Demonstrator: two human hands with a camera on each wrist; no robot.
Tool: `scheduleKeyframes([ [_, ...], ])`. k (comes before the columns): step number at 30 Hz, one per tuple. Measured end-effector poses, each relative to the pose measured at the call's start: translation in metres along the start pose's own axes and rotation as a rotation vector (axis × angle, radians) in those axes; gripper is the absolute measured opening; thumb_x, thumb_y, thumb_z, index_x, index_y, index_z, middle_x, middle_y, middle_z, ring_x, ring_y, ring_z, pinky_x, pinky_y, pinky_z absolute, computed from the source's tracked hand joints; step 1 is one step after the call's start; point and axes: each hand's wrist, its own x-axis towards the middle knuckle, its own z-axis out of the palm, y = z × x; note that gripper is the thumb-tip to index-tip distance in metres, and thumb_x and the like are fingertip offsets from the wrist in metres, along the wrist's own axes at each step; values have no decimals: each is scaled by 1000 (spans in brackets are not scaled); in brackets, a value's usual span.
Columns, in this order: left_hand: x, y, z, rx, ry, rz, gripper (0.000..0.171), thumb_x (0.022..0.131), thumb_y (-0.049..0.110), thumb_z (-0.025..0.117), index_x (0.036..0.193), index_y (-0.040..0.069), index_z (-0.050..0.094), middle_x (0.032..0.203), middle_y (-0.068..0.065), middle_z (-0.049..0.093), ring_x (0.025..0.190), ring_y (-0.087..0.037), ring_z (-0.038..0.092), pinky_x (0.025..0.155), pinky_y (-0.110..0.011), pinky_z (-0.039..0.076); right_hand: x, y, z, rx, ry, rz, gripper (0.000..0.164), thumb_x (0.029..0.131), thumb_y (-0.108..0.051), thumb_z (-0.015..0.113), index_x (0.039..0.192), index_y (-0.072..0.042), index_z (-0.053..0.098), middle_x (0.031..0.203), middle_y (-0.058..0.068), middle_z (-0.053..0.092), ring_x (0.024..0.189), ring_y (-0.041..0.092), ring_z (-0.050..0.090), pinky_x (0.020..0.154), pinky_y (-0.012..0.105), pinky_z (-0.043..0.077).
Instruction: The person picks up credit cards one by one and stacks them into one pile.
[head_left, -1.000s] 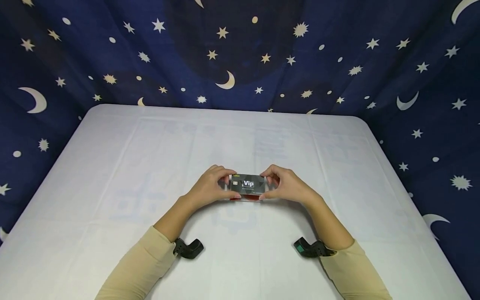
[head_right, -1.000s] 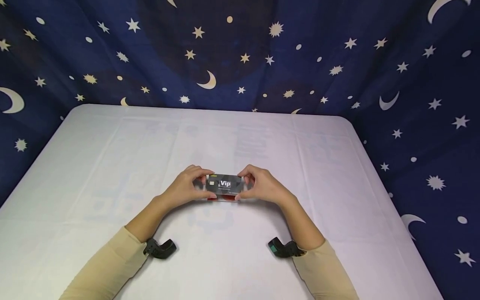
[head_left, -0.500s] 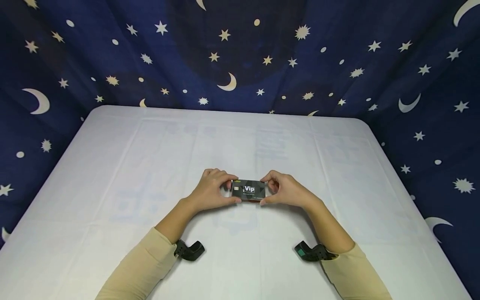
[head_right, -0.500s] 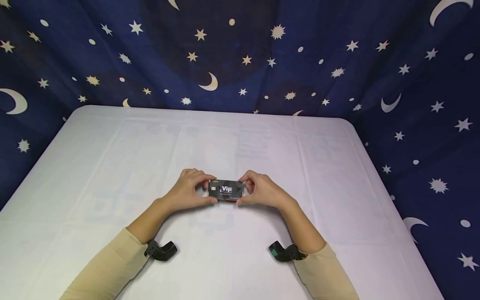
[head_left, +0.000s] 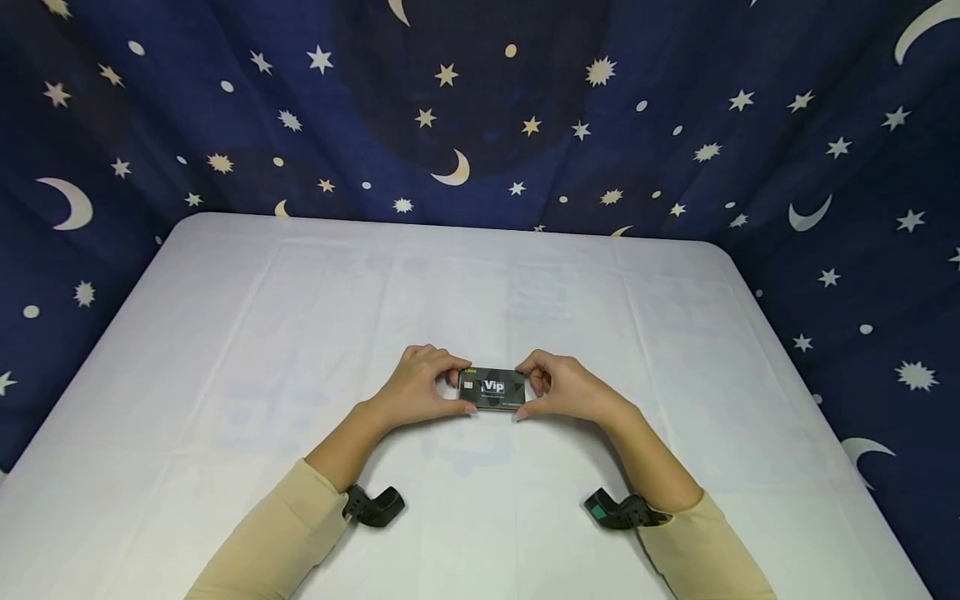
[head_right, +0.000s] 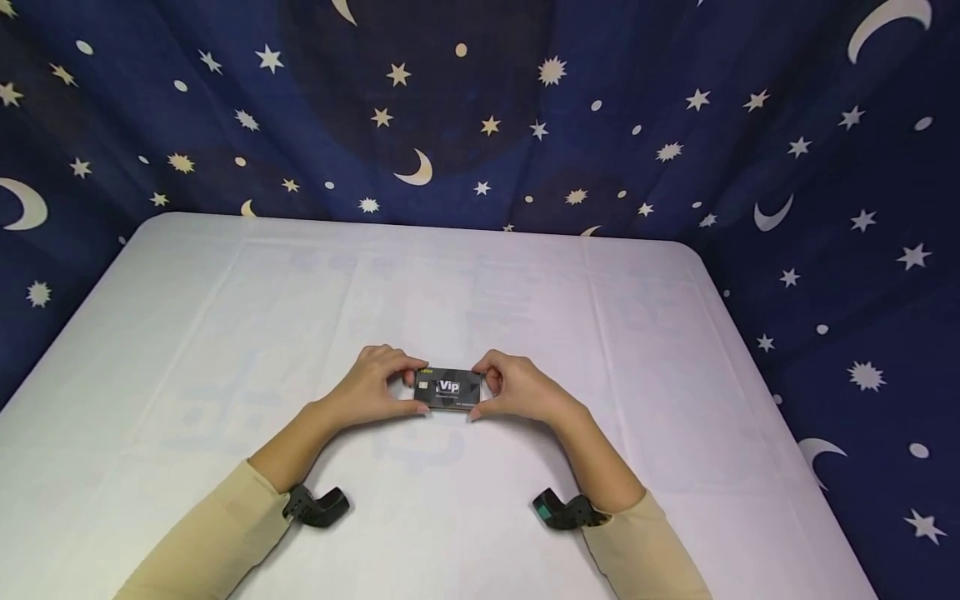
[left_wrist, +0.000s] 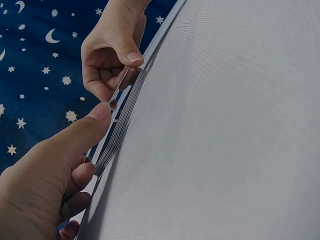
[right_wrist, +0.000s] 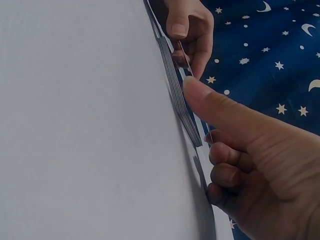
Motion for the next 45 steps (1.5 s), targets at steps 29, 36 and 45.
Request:
scheduleKeyframes([
  [29,0,-4,1,45,-16,23,63,65,51,81,114,14,66,78,11,51,82,-12,45,96,-41,33,2,-2,2,-69,-6,-13,60,65,-32,86,111,-5,60,74,0,50,65,11,44,60,24,40],
  [36,1,-4,1,67,-39,29,62,66,52,80,114,14,66,78,13,49,81,-11,43,97,-39,32,2,-2,1,-82,-10,-9,60,65,-31,86,113,-5,59,75,-1,50,66,11,44,60,24,39],
  [45,1,-3,0,79,-53,13,62,66,52,80,114,15,65,78,12,49,82,-12,43,98,-40,31,1,-3,1,-75,-15,0,59,66,-31,86,113,-6,59,75,0,50,64,11,43,59,24,38],
])
